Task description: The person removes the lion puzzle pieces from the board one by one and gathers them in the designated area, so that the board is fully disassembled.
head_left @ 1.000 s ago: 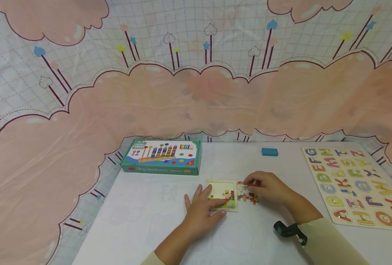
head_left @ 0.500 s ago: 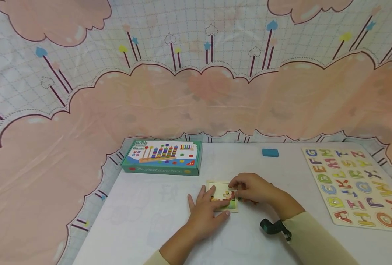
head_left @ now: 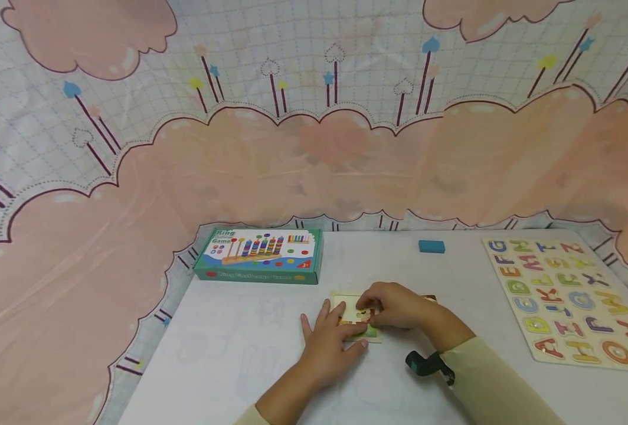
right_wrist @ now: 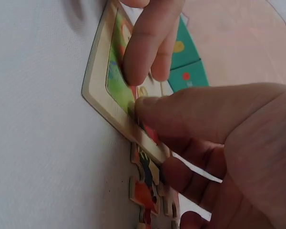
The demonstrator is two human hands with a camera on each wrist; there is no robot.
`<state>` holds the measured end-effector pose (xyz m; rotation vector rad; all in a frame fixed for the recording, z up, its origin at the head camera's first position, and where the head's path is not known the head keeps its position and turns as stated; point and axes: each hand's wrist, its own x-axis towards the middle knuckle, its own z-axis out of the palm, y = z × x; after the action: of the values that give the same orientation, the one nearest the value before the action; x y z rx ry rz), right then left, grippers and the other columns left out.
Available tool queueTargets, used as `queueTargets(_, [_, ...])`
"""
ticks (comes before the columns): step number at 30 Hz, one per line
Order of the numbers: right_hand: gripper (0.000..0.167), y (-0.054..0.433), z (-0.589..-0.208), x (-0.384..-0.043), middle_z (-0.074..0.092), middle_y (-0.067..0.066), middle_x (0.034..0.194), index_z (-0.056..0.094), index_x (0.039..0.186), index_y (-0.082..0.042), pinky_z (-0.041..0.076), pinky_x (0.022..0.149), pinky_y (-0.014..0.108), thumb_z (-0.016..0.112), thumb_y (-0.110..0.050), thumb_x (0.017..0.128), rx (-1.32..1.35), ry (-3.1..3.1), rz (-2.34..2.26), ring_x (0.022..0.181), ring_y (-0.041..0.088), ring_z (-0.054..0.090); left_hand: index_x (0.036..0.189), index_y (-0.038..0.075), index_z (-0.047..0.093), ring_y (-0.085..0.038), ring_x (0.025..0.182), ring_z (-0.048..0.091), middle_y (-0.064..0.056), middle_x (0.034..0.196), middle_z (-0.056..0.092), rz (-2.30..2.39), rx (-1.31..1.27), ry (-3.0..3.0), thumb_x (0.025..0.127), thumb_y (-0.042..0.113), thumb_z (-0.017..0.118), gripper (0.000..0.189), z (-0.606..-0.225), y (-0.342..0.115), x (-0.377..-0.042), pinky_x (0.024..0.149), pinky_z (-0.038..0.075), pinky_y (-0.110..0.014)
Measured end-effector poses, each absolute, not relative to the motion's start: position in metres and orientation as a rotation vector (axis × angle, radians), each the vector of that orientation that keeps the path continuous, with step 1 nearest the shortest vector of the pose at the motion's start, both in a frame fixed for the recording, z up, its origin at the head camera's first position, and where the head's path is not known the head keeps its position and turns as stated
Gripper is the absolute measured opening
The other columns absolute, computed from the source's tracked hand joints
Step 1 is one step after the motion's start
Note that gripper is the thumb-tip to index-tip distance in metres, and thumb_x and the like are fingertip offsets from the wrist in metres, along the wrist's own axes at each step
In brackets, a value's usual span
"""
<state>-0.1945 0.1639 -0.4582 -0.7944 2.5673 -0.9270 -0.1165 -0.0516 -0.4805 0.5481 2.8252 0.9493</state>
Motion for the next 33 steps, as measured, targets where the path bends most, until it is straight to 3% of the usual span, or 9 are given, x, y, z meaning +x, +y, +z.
queueTargets(12, [0.029,0.158,-0.4582,-0.1932,0.066,-0.006,0.097,0.078,0.112,-0.015,0.051,0.081,0.035,0.083,0.001,0.088,-0.669,2.573,-0.906,0.089,0.016,0.057,0.129,0.031,0.08,-0.048,0.161,0.016,-0.018,0.165,0.045,0.975,0.544,2.824,0.099,0.042,0.072,0.033,-0.484,-0.0522,-0.1175,0.111,-0.005,-0.088])
queueTargets(22, [0.031,0.1549,-0.4578,-0.192,0.066,-0.006,0.104,0.074,0.108,-0.018,0.052,0.09,0.04,0.083,0.003,0.088,-0.6,2.575,-0.899,0.094,0.018,0.057,0.129,0.03,0.08,-0.05,0.16,0.016,-0.018,0.165,0.045,1.004,0.56,2.818,0.099,0.041,0.073,0.032,-0.4865,-0.0522,-0.1165,0.109,-0.005,-0.09])
queueTargets(33, [0.028,0.1561,-0.4552,-0.1905,0.067,-0.007,0.102,0.071,0.11,-0.017,0.052,0.088,0.039,0.079,0.003,0.092,-0.684,2.569,-0.906,0.091,0.017,0.058,0.13,0.032,0.079,-0.051,0.16,0.017,-0.017,0.165,0.044,1.013,0.541,2.812,0.099,0.04,0.073,0.033,-0.4878,-0.0527,-0.1165,0.109,-0.005,-0.09])
